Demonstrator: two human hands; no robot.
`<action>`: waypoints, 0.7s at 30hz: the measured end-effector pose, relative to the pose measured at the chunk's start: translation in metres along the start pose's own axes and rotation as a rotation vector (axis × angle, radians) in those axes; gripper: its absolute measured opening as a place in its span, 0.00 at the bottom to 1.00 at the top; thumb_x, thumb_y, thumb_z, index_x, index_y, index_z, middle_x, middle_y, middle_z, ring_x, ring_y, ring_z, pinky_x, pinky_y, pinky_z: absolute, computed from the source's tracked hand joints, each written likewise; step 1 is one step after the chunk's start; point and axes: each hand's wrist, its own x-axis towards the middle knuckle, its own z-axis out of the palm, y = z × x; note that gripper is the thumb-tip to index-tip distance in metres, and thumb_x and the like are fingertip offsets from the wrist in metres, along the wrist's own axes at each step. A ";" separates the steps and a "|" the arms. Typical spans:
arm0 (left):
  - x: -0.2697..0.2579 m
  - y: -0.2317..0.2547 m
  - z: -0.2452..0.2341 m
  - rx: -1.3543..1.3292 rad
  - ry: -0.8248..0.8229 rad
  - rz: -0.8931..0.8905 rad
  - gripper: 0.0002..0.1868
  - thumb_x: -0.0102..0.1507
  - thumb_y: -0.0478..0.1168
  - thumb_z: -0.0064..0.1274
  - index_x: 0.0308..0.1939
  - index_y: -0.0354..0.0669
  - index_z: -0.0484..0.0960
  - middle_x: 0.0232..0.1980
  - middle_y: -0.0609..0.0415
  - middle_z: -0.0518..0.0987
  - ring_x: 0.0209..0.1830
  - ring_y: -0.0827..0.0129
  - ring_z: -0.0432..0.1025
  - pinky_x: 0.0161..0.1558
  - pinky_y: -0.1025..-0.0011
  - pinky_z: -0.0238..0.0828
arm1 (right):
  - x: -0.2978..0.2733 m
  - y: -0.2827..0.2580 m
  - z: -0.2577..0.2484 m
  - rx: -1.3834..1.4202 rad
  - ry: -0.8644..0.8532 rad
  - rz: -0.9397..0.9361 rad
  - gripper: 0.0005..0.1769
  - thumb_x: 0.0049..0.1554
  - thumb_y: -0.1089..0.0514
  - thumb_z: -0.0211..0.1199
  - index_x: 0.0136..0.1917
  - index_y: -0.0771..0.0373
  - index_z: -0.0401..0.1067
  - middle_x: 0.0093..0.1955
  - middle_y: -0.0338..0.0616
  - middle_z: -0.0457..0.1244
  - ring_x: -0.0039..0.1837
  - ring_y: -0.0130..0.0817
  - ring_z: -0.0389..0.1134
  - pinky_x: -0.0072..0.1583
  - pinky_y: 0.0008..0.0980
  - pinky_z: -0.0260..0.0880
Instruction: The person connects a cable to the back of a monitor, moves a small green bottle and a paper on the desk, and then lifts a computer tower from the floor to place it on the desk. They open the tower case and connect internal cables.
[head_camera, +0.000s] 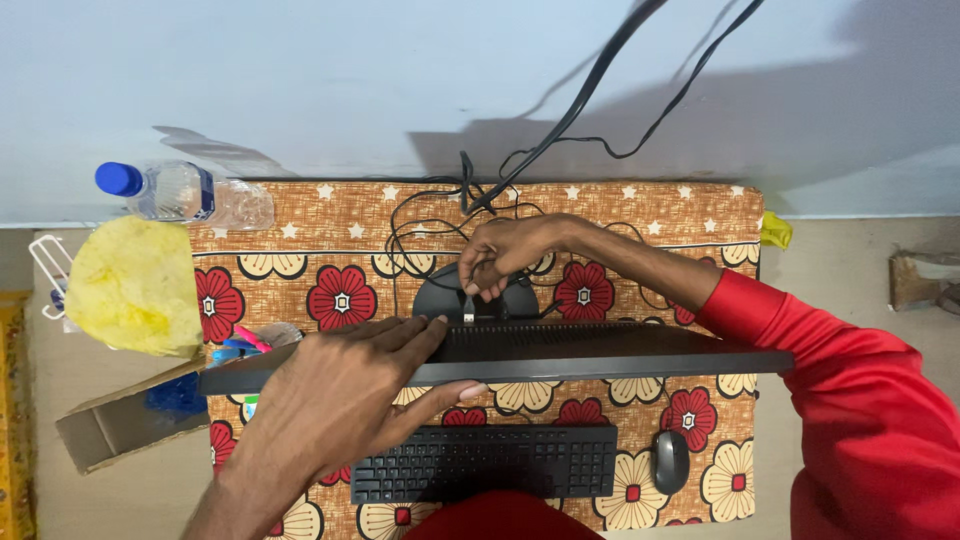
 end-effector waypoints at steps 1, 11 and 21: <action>0.001 -0.001 -0.001 -0.005 -0.018 -0.024 0.42 0.60 0.70 0.44 0.61 0.39 0.81 0.49 0.42 0.84 0.35 0.49 0.81 0.29 0.56 0.78 | 0.001 -0.001 -0.001 -0.005 0.005 0.011 0.14 0.59 0.51 0.64 0.52 0.63 0.79 0.42 0.43 0.73 0.45 0.28 0.76 0.50 0.30 0.78; -0.003 0.003 -0.004 -0.033 0.041 -0.018 0.39 0.60 0.70 0.46 0.58 0.41 0.82 0.38 0.43 0.84 0.27 0.49 0.79 0.26 0.54 0.76 | 0.002 0.001 0.000 -0.047 0.044 0.013 0.17 0.58 0.48 0.66 0.54 0.60 0.79 0.42 0.38 0.72 0.42 0.24 0.71 0.44 0.28 0.73; -0.009 0.006 -0.002 -0.013 0.066 -0.022 0.38 0.61 0.70 0.46 0.58 0.43 0.83 0.32 0.45 0.84 0.23 0.52 0.79 0.26 0.55 0.75 | -0.002 0.002 -0.002 -0.083 0.051 0.003 0.19 0.60 0.45 0.64 0.56 0.61 0.78 0.42 0.39 0.71 0.43 0.25 0.70 0.45 0.27 0.73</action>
